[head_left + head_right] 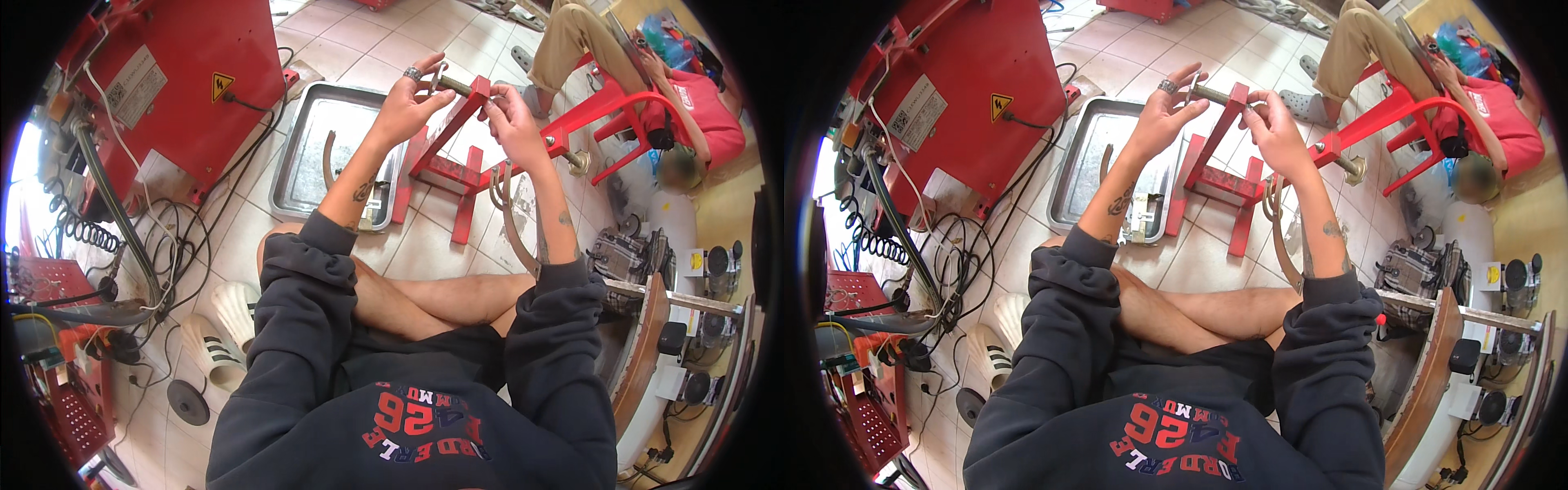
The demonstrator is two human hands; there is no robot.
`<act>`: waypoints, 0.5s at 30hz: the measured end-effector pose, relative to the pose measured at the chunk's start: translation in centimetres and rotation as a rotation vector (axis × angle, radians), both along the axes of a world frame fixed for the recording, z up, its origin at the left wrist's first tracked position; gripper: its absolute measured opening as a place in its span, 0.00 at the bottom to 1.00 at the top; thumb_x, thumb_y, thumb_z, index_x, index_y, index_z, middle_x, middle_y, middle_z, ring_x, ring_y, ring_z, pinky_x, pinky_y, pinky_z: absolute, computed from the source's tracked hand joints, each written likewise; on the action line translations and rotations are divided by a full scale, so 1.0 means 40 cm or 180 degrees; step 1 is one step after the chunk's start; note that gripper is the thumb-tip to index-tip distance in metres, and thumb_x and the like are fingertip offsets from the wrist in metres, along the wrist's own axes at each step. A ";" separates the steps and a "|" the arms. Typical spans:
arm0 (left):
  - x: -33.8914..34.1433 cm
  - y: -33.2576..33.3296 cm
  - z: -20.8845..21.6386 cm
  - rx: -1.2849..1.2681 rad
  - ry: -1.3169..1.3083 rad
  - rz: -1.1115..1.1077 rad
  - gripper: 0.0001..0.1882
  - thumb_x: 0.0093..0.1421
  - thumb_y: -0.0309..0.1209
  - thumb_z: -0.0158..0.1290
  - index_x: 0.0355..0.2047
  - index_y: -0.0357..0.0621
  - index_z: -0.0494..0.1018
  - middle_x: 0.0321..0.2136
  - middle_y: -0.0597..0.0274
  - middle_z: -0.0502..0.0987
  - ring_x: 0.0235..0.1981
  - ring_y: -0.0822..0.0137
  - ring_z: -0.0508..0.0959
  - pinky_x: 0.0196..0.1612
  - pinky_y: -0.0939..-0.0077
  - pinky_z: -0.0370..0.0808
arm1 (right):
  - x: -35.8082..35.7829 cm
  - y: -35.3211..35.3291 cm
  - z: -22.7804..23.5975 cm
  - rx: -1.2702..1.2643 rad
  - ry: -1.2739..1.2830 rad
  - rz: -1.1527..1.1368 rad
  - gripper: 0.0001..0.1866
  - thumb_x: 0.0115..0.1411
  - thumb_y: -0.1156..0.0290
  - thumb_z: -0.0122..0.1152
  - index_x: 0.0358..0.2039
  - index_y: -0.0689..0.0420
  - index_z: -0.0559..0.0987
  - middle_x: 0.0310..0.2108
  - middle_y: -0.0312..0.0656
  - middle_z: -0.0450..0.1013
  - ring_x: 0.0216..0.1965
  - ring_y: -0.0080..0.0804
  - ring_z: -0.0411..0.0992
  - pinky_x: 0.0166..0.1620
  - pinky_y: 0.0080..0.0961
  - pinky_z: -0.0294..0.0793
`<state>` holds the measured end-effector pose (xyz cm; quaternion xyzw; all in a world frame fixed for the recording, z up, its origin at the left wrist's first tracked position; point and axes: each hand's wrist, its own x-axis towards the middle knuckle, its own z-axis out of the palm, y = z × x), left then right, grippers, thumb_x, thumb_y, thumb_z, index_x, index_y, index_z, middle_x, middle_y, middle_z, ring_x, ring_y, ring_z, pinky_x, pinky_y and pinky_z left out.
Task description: The person sits on the floor and uses a wrench to tighten bolts on a red metal frame. They manipulate the frame and tools to secure the components together.
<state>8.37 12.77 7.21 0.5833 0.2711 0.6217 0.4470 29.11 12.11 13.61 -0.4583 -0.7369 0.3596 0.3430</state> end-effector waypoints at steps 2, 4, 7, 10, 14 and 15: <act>-0.002 0.000 -0.002 0.0001 0.0000 -0.0027 0.35 0.62 0.32 0.59 0.66 0.37 0.58 0.59 0.45 0.69 0.54 0.61 0.75 0.55 0.68 0.73 | -0.006 -0.003 0.001 -0.0147 -0.0007 -0.0058 0.16 0.72 0.63 0.45 0.48 0.63 0.69 0.22 0.38 0.73 0.20 0.18 0.65 0.27 0.19 0.67; 0.000 0.007 -0.006 0.0006 -0.0055 -0.0064 0.35 0.62 0.32 0.58 0.66 0.37 0.58 0.59 0.45 0.69 0.53 0.61 0.75 0.55 0.67 0.73 | -0.022 -0.008 0.026 -0.0399 -0.0173 -0.0184 0.18 0.72 0.61 0.44 0.46 0.65 0.70 0.20 0.40 0.74 0.17 0.19 0.66 0.24 0.20 0.66; 0.005 0.005 -0.007 0.0007 -0.0065 0.0033 0.35 0.62 0.31 0.58 0.65 0.36 0.58 0.60 0.46 0.68 0.53 0.61 0.75 0.55 0.67 0.72 | -0.023 0.036 0.013 -0.0717 -0.0463 -0.0474 0.19 0.72 0.59 0.44 0.46 0.65 0.70 0.18 0.40 0.74 0.16 0.20 0.66 0.23 0.20 0.66; 0.002 -0.005 -0.007 -0.0019 -0.0021 0.0121 0.34 0.62 0.31 0.58 0.65 0.35 0.58 0.60 0.47 0.68 0.52 0.62 0.75 0.56 0.67 0.72 | -0.022 0.012 0.004 -0.0672 0.0216 -0.0372 0.18 0.71 0.59 0.45 0.47 0.62 0.70 0.28 0.41 0.77 0.24 0.21 0.73 0.27 0.20 0.72; -0.011 0.018 -0.004 0.0162 0.0156 0.0252 0.33 0.61 0.31 0.58 0.64 0.35 0.60 0.58 0.49 0.71 0.52 0.63 0.76 0.56 0.69 0.72 | 0.000 0.010 -0.028 -0.0377 0.0713 -0.0246 0.14 0.69 0.65 0.52 0.49 0.61 0.70 0.37 0.41 0.77 0.34 0.25 0.77 0.37 0.22 0.76; -0.017 0.017 -0.007 0.0097 0.0091 0.0211 0.33 0.61 0.30 0.58 0.64 0.35 0.60 0.58 0.49 0.71 0.52 0.63 0.76 0.56 0.69 0.72 | -0.004 0.013 -0.028 -0.0311 0.0693 -0.0200 0.14 0.69 0.65 0.53 0.49 0.62 0.70 0.37 0.41 0.77 0.35 0.25 0.77 0.38 0.23 0.76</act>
